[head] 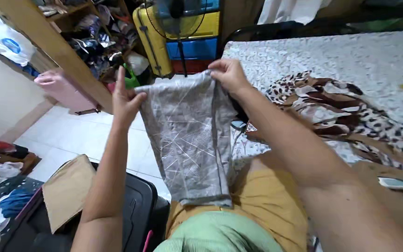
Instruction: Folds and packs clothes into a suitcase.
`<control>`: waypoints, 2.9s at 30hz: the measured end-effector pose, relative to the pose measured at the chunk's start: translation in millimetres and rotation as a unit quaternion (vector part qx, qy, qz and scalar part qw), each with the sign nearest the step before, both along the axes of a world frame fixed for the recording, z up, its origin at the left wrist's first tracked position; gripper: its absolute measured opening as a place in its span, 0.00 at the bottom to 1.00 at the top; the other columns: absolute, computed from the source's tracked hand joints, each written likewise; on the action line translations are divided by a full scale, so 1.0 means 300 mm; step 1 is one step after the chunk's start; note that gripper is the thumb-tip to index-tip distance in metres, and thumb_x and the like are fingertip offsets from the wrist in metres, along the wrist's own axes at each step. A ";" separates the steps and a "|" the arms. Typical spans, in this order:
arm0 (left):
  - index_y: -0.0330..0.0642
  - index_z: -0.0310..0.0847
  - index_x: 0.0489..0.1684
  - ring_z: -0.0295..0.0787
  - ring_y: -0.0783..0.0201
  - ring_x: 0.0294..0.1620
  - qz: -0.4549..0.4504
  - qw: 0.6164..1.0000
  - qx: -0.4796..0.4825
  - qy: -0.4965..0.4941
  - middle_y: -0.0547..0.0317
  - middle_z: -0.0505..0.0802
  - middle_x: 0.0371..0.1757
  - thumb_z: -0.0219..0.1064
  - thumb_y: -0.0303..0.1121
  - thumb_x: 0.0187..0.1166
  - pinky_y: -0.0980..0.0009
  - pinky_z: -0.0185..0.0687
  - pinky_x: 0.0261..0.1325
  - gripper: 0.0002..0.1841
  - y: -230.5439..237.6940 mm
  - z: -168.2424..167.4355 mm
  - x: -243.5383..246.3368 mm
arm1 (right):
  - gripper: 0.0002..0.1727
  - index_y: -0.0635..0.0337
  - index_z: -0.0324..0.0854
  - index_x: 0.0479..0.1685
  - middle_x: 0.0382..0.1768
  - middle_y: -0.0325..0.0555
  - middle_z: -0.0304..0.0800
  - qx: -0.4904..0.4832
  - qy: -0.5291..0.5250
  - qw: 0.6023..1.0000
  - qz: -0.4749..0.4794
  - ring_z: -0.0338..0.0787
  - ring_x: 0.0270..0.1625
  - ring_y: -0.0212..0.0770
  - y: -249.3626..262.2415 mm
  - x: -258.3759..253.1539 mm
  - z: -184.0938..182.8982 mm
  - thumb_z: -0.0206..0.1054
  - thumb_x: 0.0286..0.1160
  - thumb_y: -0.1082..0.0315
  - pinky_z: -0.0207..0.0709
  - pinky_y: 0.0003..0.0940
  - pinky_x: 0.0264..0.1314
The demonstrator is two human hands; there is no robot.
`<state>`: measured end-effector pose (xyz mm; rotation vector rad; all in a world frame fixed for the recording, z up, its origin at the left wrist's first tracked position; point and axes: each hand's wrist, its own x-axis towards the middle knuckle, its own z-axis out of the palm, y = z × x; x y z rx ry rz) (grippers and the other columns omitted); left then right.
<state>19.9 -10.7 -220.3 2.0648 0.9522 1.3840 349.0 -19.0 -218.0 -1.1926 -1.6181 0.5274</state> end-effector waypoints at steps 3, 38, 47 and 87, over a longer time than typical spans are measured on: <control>0.32 0.37 0.93 0.92 0.67 0.44 0.034 0.998 -0.038 0.048 0.44 0.93 0.49 0.69 0.22 0.76 0.65 0.88 0.59 0.47 0.042 -0.200 -0.006 | 0.16 0.74 0.83 0.63 0.59 0.64 0.89 -0.077 0.023 0.997 -0.018 0.90 0.57 0.48 0.018 -0.009 -0.179 0.64 0.79 0.77 0.81 0.44 0.65; 0.29 0.68 0.79 0.85 0.49 0.69 0.008 0.775 -0.632 0.011 0.35 0.86 0.68 0.68 0.47 0.83 0.50 0.78 0.75 0.34 -0.386 -0.758 0.060 | 0.12 0.74 0.90 0.51 0.62 0.70 0.89 -0.290 -0.048 0.949 0.112 0.88 0.70 0.61 -0.620 0.005 -0.897 0.63 0.79 0.76 0.78 0.49 0.75; 0.24 0.78 0.66 0.87 0.47 0.65 0.029 0.808 -0.588 0.014 0.34 0.89 0.62 0.80 0.32 0.69 0.47 0.78 0.73 0.29 -0.400 -0.708 0.128 | 0.15 0.78 0.85 0.59 0.53 0.69 0.91 -0.357 -0.094 0.925 0.093 0.90 0.58 0.53 -0.618 -0.006 -0.863 0.60 0.85 0.75 0.78 0.50 0.69; 0.36 0.63 0.82 0.77 0.51 0.73 0.504 0.556 -0.224 -0.622 0.42 0.77 0.77 0.61 0.33 0.85 0.51 0.75 0.72 0.26 -0.498 -0.863 -0.901 | 0.20 0.80 0.75 0.70 0.59 0.73 0.86 -0.408 -0.033 0.910 0.070 0.88 0.58 0.56 -0.619 0.021 -0.894 0.58 0.86 0.73 0.79 0.51 0.66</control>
